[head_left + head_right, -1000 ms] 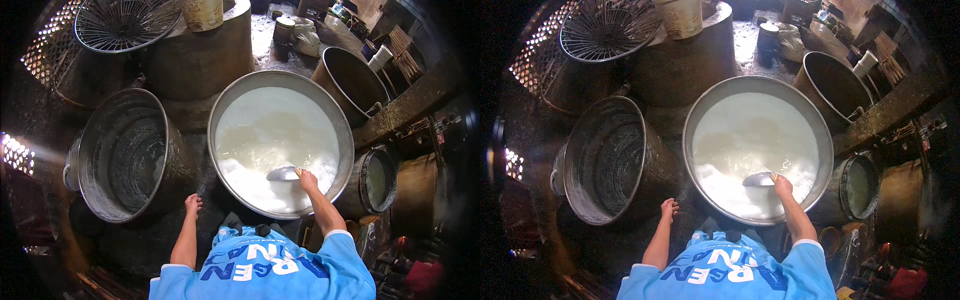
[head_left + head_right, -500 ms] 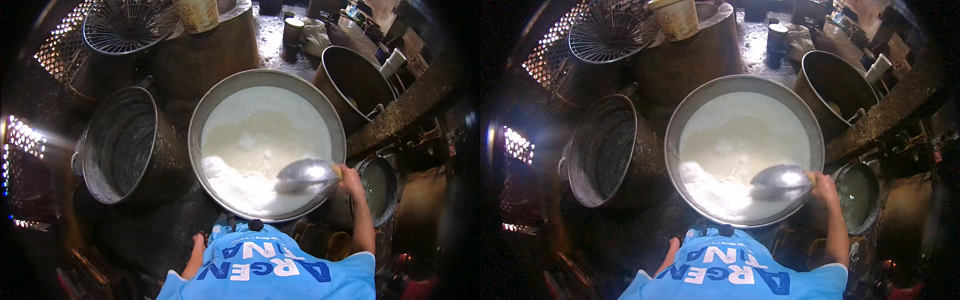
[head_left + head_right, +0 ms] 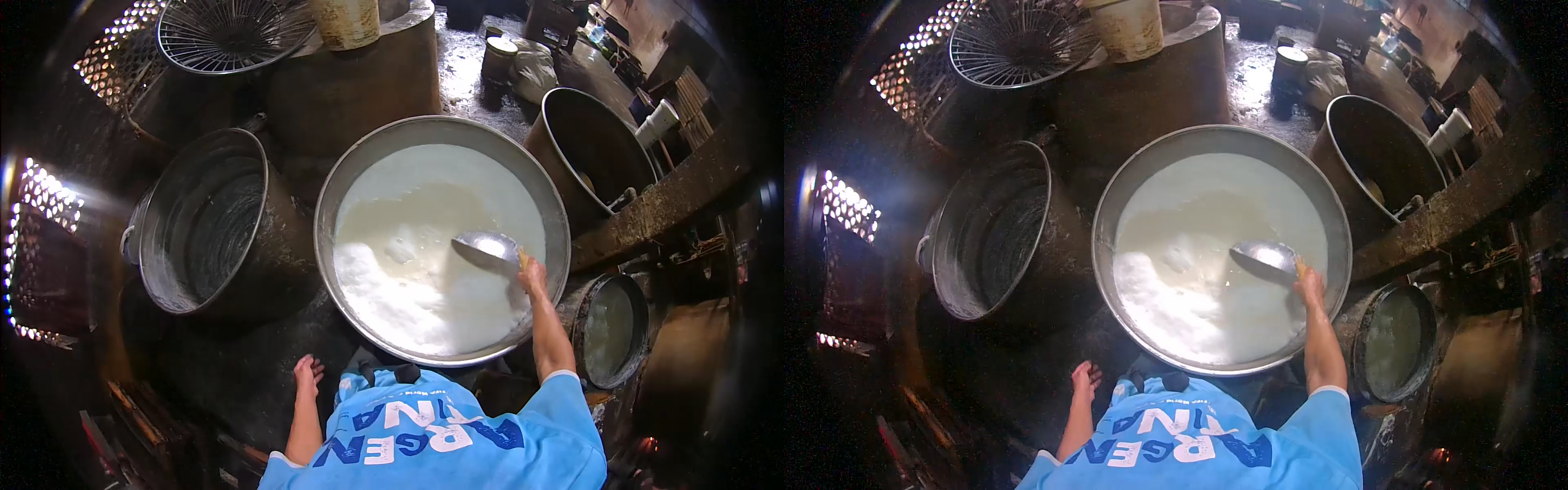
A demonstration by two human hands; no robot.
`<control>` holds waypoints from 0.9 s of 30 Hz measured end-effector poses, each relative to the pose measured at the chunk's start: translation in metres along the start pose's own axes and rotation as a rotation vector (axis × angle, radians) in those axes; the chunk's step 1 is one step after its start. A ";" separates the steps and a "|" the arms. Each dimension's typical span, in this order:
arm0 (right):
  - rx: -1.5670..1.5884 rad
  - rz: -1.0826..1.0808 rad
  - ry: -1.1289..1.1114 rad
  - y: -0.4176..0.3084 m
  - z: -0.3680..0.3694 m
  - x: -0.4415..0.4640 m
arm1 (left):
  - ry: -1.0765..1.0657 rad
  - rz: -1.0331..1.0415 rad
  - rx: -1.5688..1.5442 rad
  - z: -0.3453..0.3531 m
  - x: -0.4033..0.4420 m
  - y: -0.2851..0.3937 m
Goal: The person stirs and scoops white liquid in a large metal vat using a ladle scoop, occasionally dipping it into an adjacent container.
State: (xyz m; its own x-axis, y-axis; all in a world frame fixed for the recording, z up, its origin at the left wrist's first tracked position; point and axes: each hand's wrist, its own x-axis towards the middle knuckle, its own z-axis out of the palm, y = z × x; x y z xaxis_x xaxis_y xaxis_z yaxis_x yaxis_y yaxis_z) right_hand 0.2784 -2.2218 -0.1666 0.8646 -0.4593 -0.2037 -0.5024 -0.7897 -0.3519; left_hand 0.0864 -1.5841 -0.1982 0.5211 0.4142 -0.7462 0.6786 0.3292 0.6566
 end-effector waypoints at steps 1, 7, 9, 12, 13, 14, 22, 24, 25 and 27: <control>0.006 -0.032 0.013 0.001 0.017 -0.005 | -0.025 0.040 0.007 0.008 0.002 0.015; 0.097 -0.042 -0.027 -0.041 0.072 -0.058 | -0.238 0.256 -0.037 0.076 0.026 0.124; 0.062 -0.092 -0.009 -0.054 0.103 -0.071 | -0.253 0.340 0.107 0.100 0.025 0.163; 0.141 -0.028 -0.074 -0.096 0.122 -0.106 | -0.249 0.390 0.198 0.131 0.028 0.201; 0.112 -0.054 -0.060 -0.107 0.132 -0.115 | -0.302 0.488 0.224 0.137 0.065 0.193; 0.118 -0.029 -0.062 -0.120 0.140 -0.126 | -0.317 0.527 0.281 0.140 0.070 0.199; 0.355 0.068 -0.273 -0.230 0.100 -0.209 | -0.332 0.813 0.657 0.149 0.089 0.203; 0.528 0.116 -0.345 -0.256 0.066 -0.211 | -0.369 0.801 0.637 0.147 0.094 0.201; 0.613 0.143 -0.384 -0.264 0.051 -0.212 | -0.399 0.764 0.648 0.145 0.104 0.194; 0.708 0.137 -0.477 -0.288 0.006 -0.201 | -0.437 0.719 0.668 0.142 0.093 0.201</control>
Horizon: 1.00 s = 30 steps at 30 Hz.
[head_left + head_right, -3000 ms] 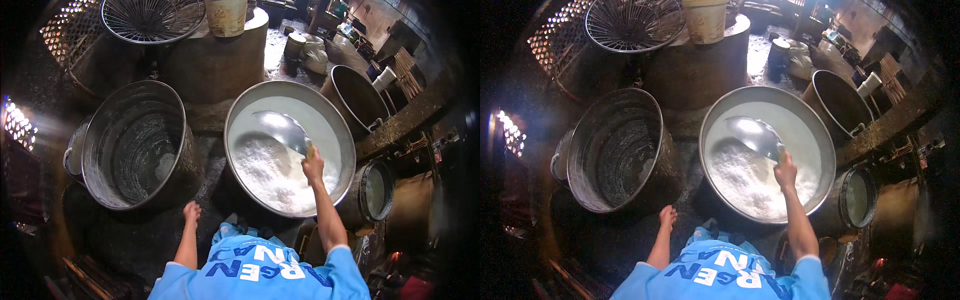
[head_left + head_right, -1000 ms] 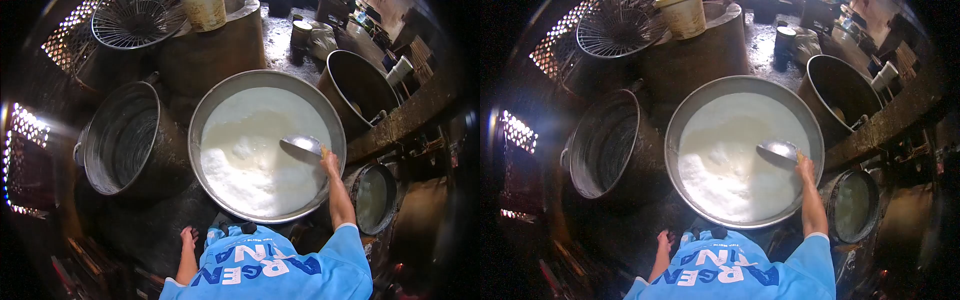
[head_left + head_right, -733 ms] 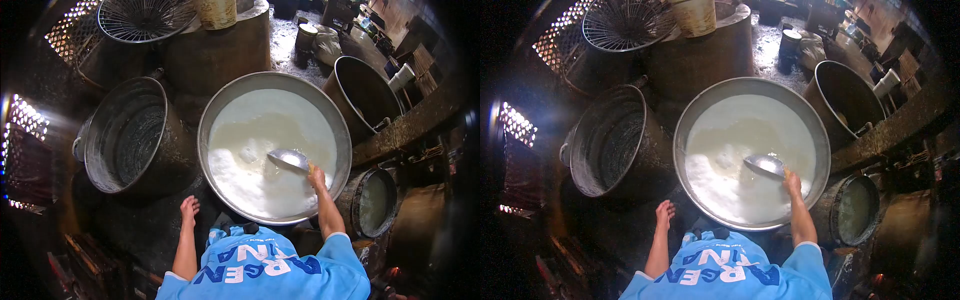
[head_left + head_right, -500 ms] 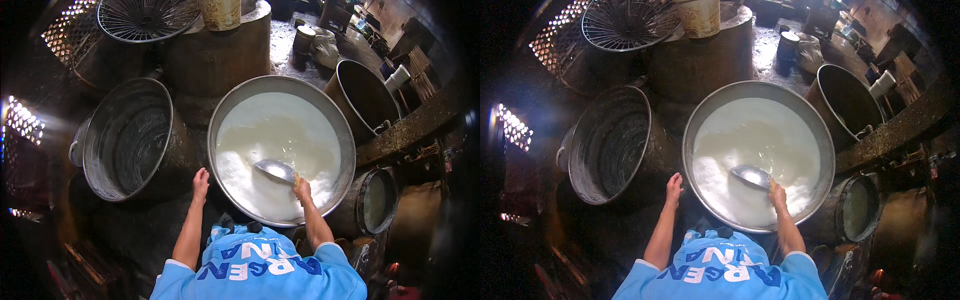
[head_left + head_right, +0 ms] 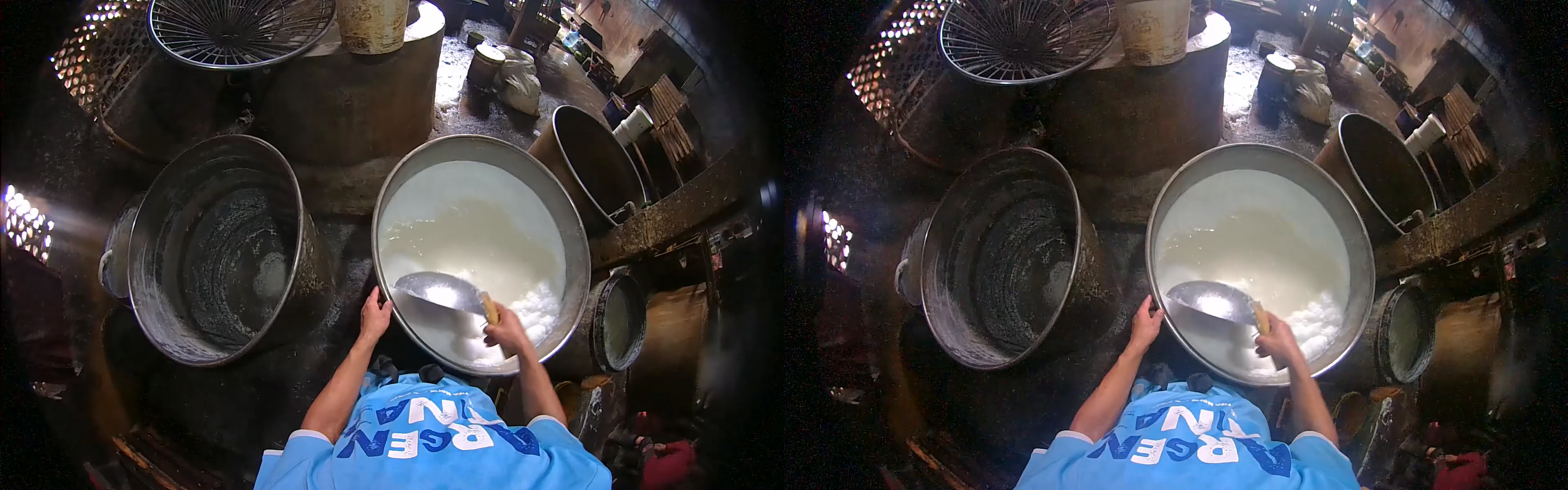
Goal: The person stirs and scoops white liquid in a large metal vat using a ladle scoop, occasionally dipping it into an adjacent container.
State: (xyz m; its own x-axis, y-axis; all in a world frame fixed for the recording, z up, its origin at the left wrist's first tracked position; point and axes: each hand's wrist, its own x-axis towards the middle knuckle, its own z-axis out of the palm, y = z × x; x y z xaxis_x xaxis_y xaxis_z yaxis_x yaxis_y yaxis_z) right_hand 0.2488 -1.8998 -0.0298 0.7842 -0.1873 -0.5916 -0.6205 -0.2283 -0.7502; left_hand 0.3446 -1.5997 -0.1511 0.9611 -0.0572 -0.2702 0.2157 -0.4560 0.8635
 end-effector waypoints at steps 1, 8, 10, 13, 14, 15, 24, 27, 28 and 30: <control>-0.050 0.000 -0.023 -0.024 -0.010 -0.001 | -0.036 -0.005 -0.045 0.008 0.007 -0.018; -0.730 -0.512 0.349 -0.106 0.007 0.108 | -0.125 -0.026 -0.001 0.001 -0.012 0.005; -0.810 -0.425 0.351 -0.101 0.026 0.141 | -0.161 -0.073 -0.012 -0.001 -0.016 0.012; -0.845 -0.332 0.280 -0.078 0.035 0.182 | -0.163 -0.073 0.057 -0.002 -0.019 0.018; -0.853 -0.321 0.250 -0.069 0.036 0.182 | -0.163 -0.075 0.065 -0.002 -0.020 0.019; -0.867 -0.326 0.268 -0.059 0.037 0.179 | -0.152 -0.067 0.070 0.000 -0.020 0.015; -0.857 -0.118 0.243 0.039 -0.006 0.151 | -0.109 -0.067 0.066 0.008 -0.017 0.010; -0.884 -0.087 0.223 0.081 -0.032 0.137 | -0.028 -0.040 0.066 0.015 -0.018 0.003; -0.896 -0.085 0.220 0.094 -0.039 0.134 | 0.003 -0.016 0.046 0.019 -0.014 -0.008; -0.884 -0.016 0.237 0.117 -0.055 0.121 | 0.055 -0.030 0.049 0.022 -0.018 -0.007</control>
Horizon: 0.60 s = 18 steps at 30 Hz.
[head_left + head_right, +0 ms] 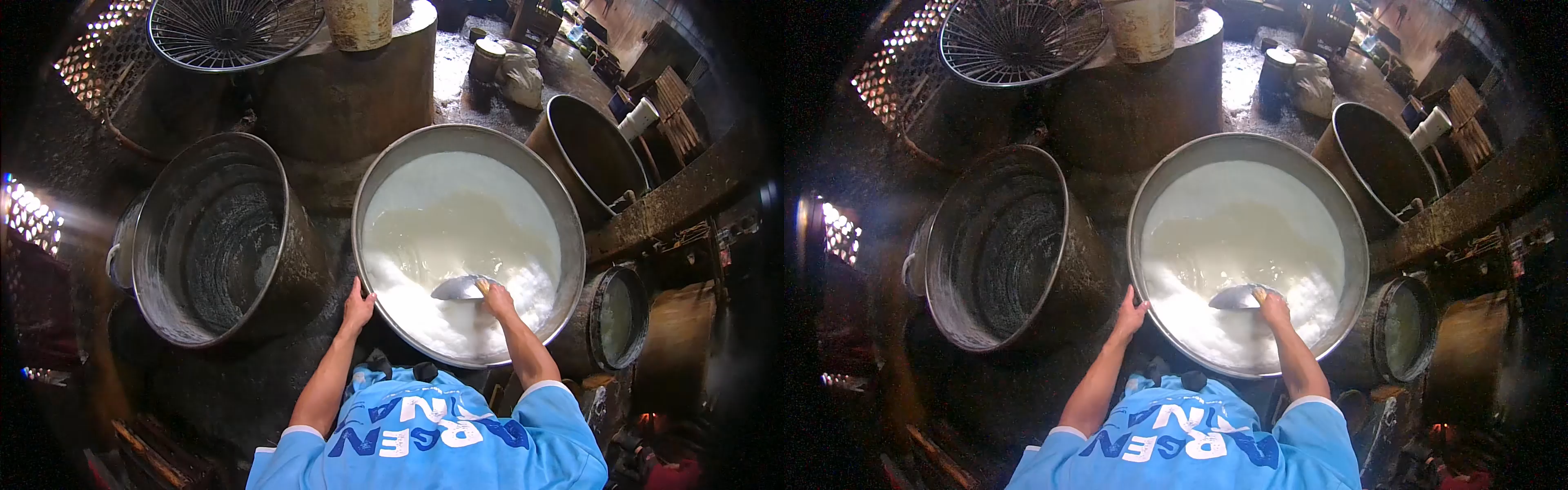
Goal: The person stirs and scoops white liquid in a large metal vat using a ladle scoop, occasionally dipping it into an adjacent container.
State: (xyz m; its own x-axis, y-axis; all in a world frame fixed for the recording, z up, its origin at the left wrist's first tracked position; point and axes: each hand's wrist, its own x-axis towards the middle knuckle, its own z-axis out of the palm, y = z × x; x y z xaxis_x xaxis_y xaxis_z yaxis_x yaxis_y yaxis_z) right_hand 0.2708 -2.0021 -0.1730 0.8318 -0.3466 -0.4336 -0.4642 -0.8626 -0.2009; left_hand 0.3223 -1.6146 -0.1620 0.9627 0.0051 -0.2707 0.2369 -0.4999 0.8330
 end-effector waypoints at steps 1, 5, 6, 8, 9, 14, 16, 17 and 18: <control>0.006 0.007 -0.005 0.017 -0.001 -0.007 | -0.019 -0.022 -0.037 -0.002 -0.001 0.001; 0.006 0.016 -0.008 0.067 -0.018 -0.041 | 0.111 -0.098 -0.043 0.005 -0.015 0.017; -0.012 0.003 -0.008 0.082 -0.026 -0.048 | 0.120 -0.128 -0.107 0.007 -0.018 0.022; 0.010 -0.045 0.013 0.110 -0.046 -0.065 | 0.119 -0.170 -0.088 0.009 -0.026 0.028; 0.033 -0.055 0.018 0.122 -0.060 -0.072 | 0.138 -0.181 -0.054 0.009 -0.034 0.040; 0.184 -0.168 0.034 0.169 -0.139 -0.101 | 0.179 -0.160 0.009 0.020 -0.056 0.043; 0.286 -0.208 0.034 0.163 -0.189 -0.113 | 0.179 -0.124 0.014 0.027 -0.059 0.038; 0.312 -0.183 0.056 0.163 -0.206 -0.110 | 0.185 -0.140 0.066 0.030 -0.060 0.038; 0.339 -0.156 0.076 0.165 -0.221 -0.104 | 0.192 -0.121 0.047 0.035 -0.060 0.037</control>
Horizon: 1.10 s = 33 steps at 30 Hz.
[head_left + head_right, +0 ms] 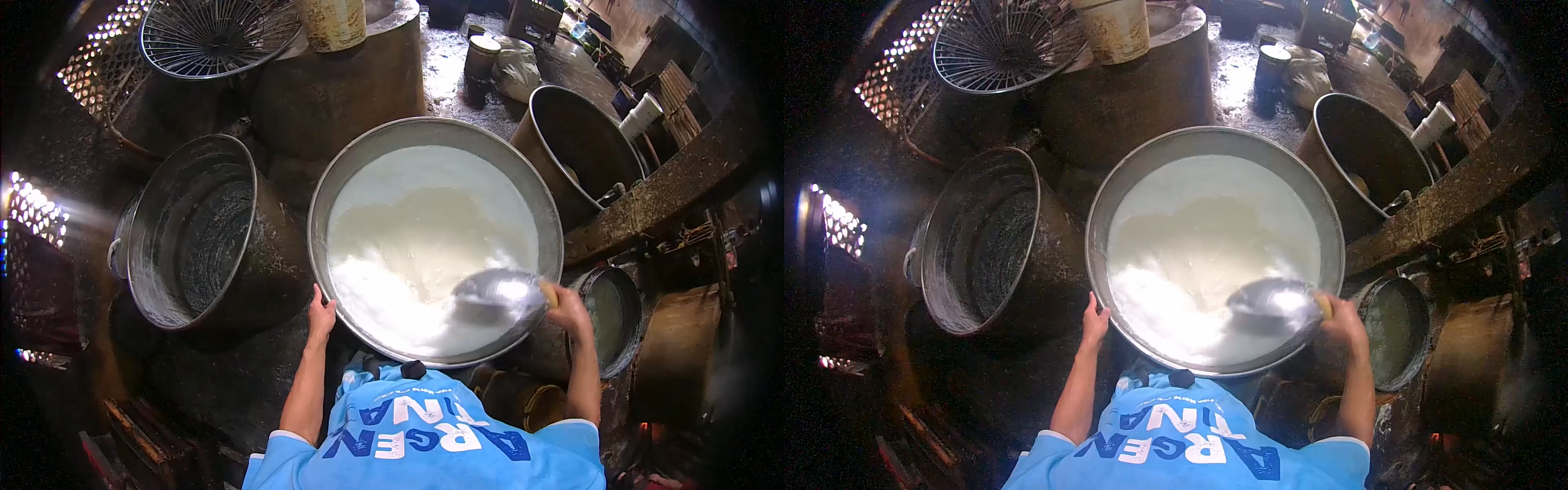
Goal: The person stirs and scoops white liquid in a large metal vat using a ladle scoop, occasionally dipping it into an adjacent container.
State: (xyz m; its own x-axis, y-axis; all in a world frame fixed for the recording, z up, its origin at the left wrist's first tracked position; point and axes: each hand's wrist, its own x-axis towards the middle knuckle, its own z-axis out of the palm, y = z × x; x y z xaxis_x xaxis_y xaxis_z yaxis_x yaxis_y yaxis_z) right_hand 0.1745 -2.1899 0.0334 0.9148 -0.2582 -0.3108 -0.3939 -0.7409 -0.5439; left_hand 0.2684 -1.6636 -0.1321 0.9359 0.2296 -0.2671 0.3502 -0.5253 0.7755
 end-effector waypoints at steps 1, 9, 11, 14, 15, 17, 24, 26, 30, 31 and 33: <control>0.000 -0.010 0.076 0.004 -0.003 0.010 | 0.004 0.017 -0.020 0.002 0.001 -0.002; -0.037 -0.037 0.365 0.113 0.104 0.158 | 0.007 -0.038 0.030 0.003 -0.004 0.003; 0.042 0.041 0.284 0.119 0.124 0.167 | 0.013 -0.021 0.038 0.005 -0.002 0.001; 0.142 0.171 0.153 0.096 0.155 0.160 | 0.029 0.000 0.010 0.007 0.002 -0.007; 0.146 0.212 0.110 0.084 0.160 0.153 | 0.021 -0.011 -0.004 0.007 0.001 -0.005; 0.162 0.243 0.057 0.060 0.174 0.135 | -0.005 -0.035 -0.004 0.005 0.001 -0.003; 0.255 0.185 -0.018 0.007 0.244 0.092 | -0.144 0.004 -0.132 -0.012 0.012 -0.009; 0.295 0.225 -0.051 -0.025 0.255 0.074 | -0.193 0.002 -0.143 -0.019 0.019 -0.012; 0.281 0.187 -0.084 -0.060 0.287 0.048 | -0.202 0.022 -0.144 -0.042 0.019 0.025; 0.286 0.178 -0.086 -0.075 0.289 0.039 | -0.217 0.004 -0.190 -0.043 0.024 0.025; 0.301 0.172 -0.109 -0.105 0.287 0.023 | -0.275 0.000 -0.205 -0.045 0.042 0.014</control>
State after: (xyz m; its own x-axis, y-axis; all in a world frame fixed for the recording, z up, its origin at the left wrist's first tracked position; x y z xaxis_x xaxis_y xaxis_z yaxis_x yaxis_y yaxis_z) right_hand 0.2115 -1.9400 -0.1406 0.8244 -0.2830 -0.4901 -0.5646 -0.4727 -0.6766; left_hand 0.3108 -1.6244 -0.1062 0.9209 -0.0142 -0.3895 0.3613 -0.3435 0.8669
